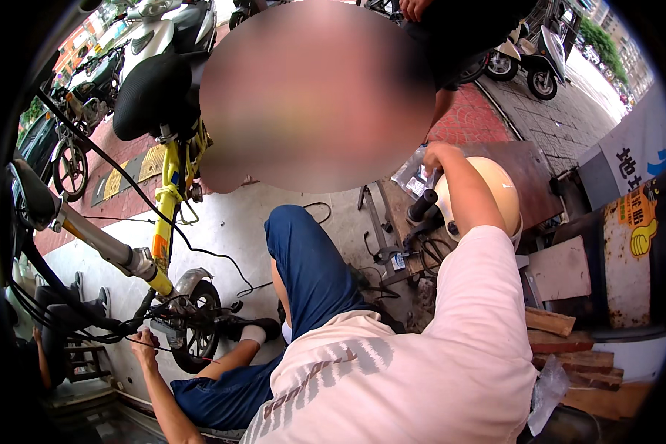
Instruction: The person removes a small electronic wiring component from a plastic bag, uses scissors to cut and strip wires on a bicycle handlebar, and then connects the wires by hand.
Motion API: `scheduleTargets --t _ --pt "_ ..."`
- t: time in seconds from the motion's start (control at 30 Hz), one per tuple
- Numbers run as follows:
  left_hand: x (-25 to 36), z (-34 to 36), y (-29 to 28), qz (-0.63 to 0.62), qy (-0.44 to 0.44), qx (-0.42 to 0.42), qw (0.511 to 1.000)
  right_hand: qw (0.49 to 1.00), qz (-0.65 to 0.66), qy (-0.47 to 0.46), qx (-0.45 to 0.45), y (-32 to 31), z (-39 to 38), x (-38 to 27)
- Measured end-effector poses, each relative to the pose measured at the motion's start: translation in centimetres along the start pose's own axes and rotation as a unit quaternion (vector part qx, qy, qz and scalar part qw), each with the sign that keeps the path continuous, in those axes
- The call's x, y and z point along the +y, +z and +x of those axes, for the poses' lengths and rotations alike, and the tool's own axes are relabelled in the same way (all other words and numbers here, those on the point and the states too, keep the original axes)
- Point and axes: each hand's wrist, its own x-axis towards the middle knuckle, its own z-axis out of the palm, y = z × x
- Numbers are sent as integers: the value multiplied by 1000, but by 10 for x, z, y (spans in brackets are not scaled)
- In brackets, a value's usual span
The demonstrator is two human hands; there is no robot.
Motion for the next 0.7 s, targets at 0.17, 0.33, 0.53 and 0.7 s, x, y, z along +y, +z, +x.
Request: scheduleTargets --t 0.17,0.33,0.53,0.7 --pt "-2 -14 -12 34 -14 -33 999 992 -14 -9 123 -2 -2 -4" --pt "-1 -22 -16 47 -29 -22 998 979 -33 -35 196 -6 -10 2" --pt "13 -31 -12 71 -49 -47 995 978 -72 22 192 -31 -31 15" --pt "13 -36 -13 83 -63 -49 993 954 -113 -44 275 -31 -24 30"
